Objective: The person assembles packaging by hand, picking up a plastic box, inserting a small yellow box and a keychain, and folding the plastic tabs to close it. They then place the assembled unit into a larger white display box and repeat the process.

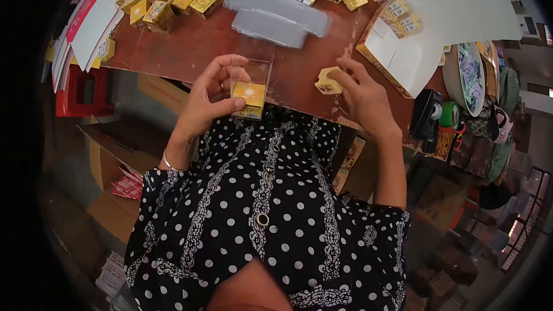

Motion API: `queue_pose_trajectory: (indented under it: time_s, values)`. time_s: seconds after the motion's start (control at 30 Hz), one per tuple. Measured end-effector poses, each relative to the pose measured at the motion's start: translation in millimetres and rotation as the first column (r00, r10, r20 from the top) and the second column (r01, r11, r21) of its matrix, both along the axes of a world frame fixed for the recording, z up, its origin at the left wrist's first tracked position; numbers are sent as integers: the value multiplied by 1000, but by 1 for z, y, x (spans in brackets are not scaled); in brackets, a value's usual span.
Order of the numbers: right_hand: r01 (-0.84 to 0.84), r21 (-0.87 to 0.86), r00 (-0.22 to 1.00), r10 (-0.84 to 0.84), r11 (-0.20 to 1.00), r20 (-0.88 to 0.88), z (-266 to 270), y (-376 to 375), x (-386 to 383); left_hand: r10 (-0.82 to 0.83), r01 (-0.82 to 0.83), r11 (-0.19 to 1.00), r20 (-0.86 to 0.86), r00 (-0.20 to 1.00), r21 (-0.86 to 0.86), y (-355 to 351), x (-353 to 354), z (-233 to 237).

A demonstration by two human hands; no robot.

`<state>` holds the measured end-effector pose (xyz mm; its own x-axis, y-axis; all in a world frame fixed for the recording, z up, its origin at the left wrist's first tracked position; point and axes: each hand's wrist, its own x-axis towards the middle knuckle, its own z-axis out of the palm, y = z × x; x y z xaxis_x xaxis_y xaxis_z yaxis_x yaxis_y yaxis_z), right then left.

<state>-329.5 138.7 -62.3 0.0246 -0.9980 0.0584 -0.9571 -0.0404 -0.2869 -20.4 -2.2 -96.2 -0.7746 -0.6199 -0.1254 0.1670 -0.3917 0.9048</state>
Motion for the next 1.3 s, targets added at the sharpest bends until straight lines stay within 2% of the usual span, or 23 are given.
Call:
queue_pose_trajectory:
  time_s: [0.13, 0.2, 0.23, 0.3, 0.33, 0.4, 0.43, 0.5, 0.53, 0.6, 0.63, 0.67, 0.7, 0.73, 0.8, 0.83, 0.9, 1.03, 1.1, 1.13, 1.2, 1.23, 1.3]
  values:
    - [15, 4, 997, -15, 1000, 71, 0, 15, 8, -25, 25, 1000, -16, 1000, -16, 7, -5, -1]
    - [129, -2, 959, -124, 992, 256, 14, 15, 17, -34, 34, 999, 2, 999, 6, 10, -6, 1]
    - [131, -7, 958, -125, 991, 258, 14, 14, 18, -36, 36, 999, 3, 999, 0, 10, -6, 2]
    - [373, 39, 894, -370, 927, 251, 13, 10, 19, -42, 43, 999, 20, 999, -24, 11, -7, 2]
    - [376, 37, 893, -372, 926, 253, 14, 8, 21, -45, 46, 999, 22, 999, -27, 12, -7, 1]
    - [459, 119, 885, -465, 880, 31, 16, 2, 29, -30, 32, 999, 39, 999, -43, 13, -8, 1]
    - [461, 117, 883, -467, 880, 33, 10, 1, 32, -32, 34, 998, 40, 999, -46, 14, -9, 1]
    - [356, 71, 929, -345, 932, -131, -7, 2, 34, -15, 19, 997, 54, 998, -77, 14, -10, 1]
    - [355, 70, 930, -345, 932, -129, -8, 3, 34, -13, 18, 997, 55, 998, -80, 14, -10, 1]
    - [279, 32, 959, -280, 960, 38, -9, 4, 35, -30, 30, 999, 14, 999, -20, 14, -8, 0]
    - [275, 33, 960, -276, 961, 39, -8, 4, 35, -26, 26, 999, 16, 1000, -20, 13, -7, -2]
    - [274, 32, 913, -271, 961, 304, -6, 5, 36, -52, 54, 998, -38, 998, 37, 10, -7, -5]
    - [276, 31, 800, -248, 961, 547, -4, 7, 37, -79, 88, 992, -95, 992, 92, 9, -7, -7]
    - [282, 28, 800, -251, 959, 545, -2, 10, 37, -85, 94, 991, -98, 992, 90, 10, -9, -7]
    - [216, 147, 473, -235, 965, 849, 0, 15, 39, -132, 173, 968, -218, 967, 183, 13, -11, -5]
    - [217, 146, 475, -235, 965, 848, -2, 16, 41, -133, 174, 968, -220, 966, 182, 15, -13, -6]
    - [138, 24, 337, -69, 990, 939, -12, 16, 46, -170, 217, 956, -230, 958, 199, 20, -18, -8]
    - [231, 65, 402, -156, 971, 902, -33, 17, 40, -193, 230, 952, -189, 963, 200, 26, -20, -12]
    - [307, -94, 572, -104, 947, 814, -42, 12, 43, -194, 230, 953, -184, 963, 196, 25, -19, -13]
    - [308, -96, 571, -103, 947, 815, -41, 11, 45, -195, 230, 954, -183, 963, 194, 25, -18, -12]
    - [320, -224, 755, -105, 921, 647, -36, 8, 46, -173, 203, 959, -160, 972, 195, 23, -18, -12]
    - [320, -226, 755, -104, 920, 647, -33, 7, 44, -174, 204, 960, -161, 972, 194, 23, -18, -12]
    - [160, -473, 949, -3, 867, 315, -28, 6, 38, -133, 165, 963, -155, 979, 215, 22, -19, -14]
